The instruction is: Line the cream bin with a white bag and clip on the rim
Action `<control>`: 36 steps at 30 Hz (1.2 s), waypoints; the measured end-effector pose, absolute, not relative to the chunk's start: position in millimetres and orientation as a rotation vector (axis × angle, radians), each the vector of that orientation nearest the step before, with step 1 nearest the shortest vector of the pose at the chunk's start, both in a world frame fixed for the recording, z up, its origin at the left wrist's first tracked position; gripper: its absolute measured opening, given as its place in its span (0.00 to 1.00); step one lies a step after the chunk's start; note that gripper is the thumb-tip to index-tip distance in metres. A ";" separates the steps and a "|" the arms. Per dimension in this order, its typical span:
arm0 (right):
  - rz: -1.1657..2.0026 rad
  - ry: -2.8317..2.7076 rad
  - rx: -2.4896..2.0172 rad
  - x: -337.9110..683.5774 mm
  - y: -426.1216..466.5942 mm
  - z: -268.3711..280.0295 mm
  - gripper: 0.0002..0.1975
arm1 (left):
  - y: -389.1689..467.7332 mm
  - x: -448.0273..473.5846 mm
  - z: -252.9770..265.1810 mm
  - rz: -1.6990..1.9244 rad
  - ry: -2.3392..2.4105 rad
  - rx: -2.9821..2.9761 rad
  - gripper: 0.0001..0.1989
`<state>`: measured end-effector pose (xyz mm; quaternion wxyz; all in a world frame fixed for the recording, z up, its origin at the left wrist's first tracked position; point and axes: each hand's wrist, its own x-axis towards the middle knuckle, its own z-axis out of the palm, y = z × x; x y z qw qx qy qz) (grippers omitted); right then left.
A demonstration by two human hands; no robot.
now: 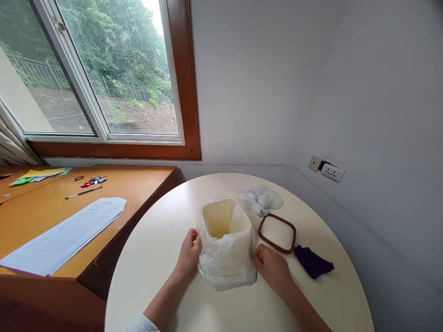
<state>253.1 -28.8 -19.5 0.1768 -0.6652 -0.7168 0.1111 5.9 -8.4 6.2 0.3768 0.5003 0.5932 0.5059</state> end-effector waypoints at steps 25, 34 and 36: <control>1.404 -0.944 -0.636 285.3 -14.5 65.6 0.19 | -2.2 -44.3 119.4 1.353 1.032 1.375 0.27; 1.273 -1.053 -0.605 288.9 -3.1 88.6 0.28 | -2.4 -46.0 148.3 1.227 1.185 1.708 0.23; 1.264 -1.041 -0.602 293.2 -2.6 89.6 0.28 | -3.1 -52.2 153.0 1.146 1.222 1.709 0.23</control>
